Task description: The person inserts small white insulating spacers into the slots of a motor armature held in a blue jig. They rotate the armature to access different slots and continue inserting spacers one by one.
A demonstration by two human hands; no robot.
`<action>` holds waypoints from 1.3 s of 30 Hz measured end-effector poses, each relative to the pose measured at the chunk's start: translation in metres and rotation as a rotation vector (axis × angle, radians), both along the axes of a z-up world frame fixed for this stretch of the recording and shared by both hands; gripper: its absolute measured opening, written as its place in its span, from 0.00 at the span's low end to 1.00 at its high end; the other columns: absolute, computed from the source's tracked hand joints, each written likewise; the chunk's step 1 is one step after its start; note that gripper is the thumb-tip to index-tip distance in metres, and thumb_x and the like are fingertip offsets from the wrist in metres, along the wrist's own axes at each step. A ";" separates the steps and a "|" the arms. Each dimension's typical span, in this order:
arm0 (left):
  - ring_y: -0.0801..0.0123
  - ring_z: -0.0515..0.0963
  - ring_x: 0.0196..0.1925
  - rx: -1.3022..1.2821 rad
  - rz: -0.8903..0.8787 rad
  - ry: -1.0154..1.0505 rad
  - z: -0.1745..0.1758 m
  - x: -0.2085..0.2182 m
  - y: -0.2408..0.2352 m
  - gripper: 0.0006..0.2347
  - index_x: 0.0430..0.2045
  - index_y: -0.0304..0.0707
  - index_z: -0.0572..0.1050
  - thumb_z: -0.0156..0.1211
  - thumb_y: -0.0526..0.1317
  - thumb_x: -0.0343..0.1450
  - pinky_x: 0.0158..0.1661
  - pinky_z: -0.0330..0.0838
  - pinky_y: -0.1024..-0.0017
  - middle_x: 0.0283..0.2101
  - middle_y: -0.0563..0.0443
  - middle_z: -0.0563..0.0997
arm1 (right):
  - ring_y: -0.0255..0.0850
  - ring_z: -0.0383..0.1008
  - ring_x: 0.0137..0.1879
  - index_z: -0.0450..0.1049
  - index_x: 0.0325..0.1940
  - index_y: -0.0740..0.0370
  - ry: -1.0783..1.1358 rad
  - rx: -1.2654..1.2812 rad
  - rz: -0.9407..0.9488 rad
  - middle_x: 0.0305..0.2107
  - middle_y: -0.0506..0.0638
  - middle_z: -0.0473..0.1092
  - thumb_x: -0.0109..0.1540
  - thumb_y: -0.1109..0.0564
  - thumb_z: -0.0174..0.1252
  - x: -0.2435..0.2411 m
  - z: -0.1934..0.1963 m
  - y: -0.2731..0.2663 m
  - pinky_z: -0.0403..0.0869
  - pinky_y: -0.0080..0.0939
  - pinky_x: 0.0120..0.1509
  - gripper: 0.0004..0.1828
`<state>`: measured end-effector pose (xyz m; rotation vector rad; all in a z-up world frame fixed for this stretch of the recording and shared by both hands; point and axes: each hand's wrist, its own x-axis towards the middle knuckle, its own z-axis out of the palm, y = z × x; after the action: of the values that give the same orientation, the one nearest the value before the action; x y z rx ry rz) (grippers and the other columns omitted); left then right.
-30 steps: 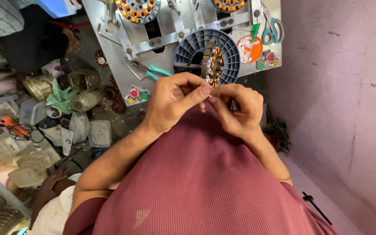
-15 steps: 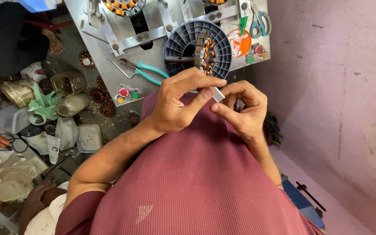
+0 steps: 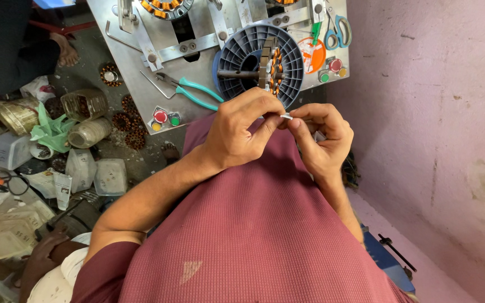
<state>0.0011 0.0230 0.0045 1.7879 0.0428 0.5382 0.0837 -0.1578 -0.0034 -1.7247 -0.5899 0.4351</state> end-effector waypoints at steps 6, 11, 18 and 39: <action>0.55 0.83 0.43 0.069 -0.002 0.010 -0.002 -0.005 0.008 0.07 0.39 0.33 0.74 0.63 0.26 0.71 0.44 0.78 0.67 0.41 0.44 0.79 | 0.36 0.81 0.41 0.73 0.48 0.70 -0.283 -0.062 0.115 0.39 0.54 0.77 0.67 0.69 0.65 0.004 0.002 0.008 0.80 0.31 0.43 0.08; 0.57 0.83 0.44 0.004 -0.052 0.008 -0.005 -0.004 0.021 0.06 0.39 0.33 0.76 0.66 0.28 0.72 0.45 0.78 0.68 0.42 0.45 0.80 | 0.35 0.76 0.30 0.74 0.44 0.69 -0.407 -0.101 0.142 0.35 0.56 0.76 0.64 0.72 0.65 0.008 0.003 0.018 0.72 0.33 0.35 0.08; 0.64 0.83 0.38 -0.007 -0.025 -0.017 -0.009 -0.003 0.029 0.07 0.33 0.32 0.79 0.66 0.26 0.65 0.39 0.78 0.72 0.40 0.48 0.80 | 0.38 0.74 0.33 0.75 0.46 0.65 -0.395 -0.099 0.211 0.35 0.53 0.74 0.63 0.72 0.64 0.009 0.013 0.032 0.72 0.33 0.37 0.11; 0.49 0.66 0.75 0.107 -0.144 0.088 -0.070 0.034 0.039 0.50 0.71 0.43 0.54 0.85 0.45 0.57 0.72 0.66 0.61 0.74 0.43 0.60 | 0.33 0.76 0.35 0.72 0.47 0.72 -0.247 -0.223 0.000 0.41 0.54 0.73 0.64 0.72 0.61 0.041 0.006 0.058 0.72 0.31 0.33 0.08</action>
<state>0.0354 0.0619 -0.0657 1.9017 -0.0553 0.3642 0.1242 -0.1001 0.0025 -2.0090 -0.7407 0.2974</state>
